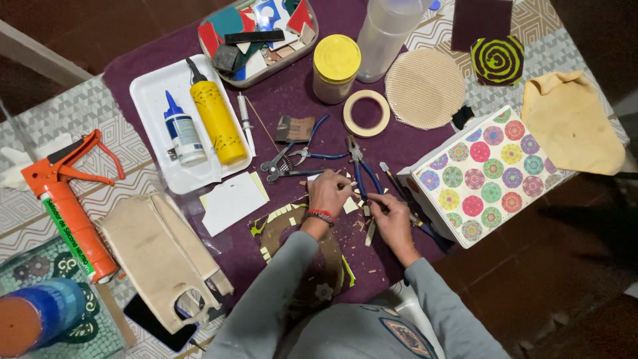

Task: Using tile nippers to cut ceramic pieces and gluing them onto a frame to create a mosaic artwork.

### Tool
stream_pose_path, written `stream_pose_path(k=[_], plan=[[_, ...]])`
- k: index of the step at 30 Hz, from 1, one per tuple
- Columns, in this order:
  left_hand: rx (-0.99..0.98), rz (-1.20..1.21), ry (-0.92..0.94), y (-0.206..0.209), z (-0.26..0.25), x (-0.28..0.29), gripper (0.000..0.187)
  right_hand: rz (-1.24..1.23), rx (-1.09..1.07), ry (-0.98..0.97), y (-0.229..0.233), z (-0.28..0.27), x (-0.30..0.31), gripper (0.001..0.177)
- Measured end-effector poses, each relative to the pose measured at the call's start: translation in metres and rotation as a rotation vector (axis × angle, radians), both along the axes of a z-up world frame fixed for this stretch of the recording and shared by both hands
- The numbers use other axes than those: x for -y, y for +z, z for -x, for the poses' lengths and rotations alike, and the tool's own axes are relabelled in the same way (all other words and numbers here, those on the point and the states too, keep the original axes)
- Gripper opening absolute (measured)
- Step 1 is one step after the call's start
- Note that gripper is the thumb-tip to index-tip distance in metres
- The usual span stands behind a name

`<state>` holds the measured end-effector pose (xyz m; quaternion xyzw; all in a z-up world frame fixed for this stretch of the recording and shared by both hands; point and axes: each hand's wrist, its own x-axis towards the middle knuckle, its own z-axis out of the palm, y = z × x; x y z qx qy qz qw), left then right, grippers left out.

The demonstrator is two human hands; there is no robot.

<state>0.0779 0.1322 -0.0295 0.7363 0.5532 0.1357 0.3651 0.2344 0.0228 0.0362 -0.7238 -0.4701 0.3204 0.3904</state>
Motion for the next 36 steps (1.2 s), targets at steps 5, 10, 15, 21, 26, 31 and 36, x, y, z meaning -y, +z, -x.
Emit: stream_pose_path(k=[5, 10, 15, 21, 26, 31, 36], plan=[[0.424, 0.463, 0.111, 0.05, 0.026, 0.019, 0.025, 0.043, -0.4, -0.124, 0.035, 0.013, -0.012, 0.023], [0.5, 0.48, 0.098, 0.053, 0.034, 0.022, 0.029, 0.063, -0.473, -0.051, 0.025, 0.019, -0.018, 0.023], [0.228, 0.025, 0.198, -0.009, 0.036, 0.008, 0.021, 0.074, -0.206, -0.142, 0.018, 0.015, -0.025, 0.018], [-0.118, -0.268, -0.007, -0.056, 0.041, 0.001, 0.025, 0.017, 0.154, -0.024, -0.023, 0.008, -0.047, 0.019], [-0.163, -0.445, -0.162, -0.062, 0.013, 0.004, 0.015, -0.071, 0.206, 0.013, -0.037, 0.005, -0.049, 0.029], [-0.17, -0.492, -0.197, -0.045, 0.02, 0.007, 0.011, -0.08, 0.222, 0.037, -0.043, 0.006, -0.033, 0.029], [-0.22, -0.459, -0.282, -0.036, 0.043, 0.014, 0.008, -0.051, 0.348, 0.115, -0.065, 0.0, -0.011, 0.026]])
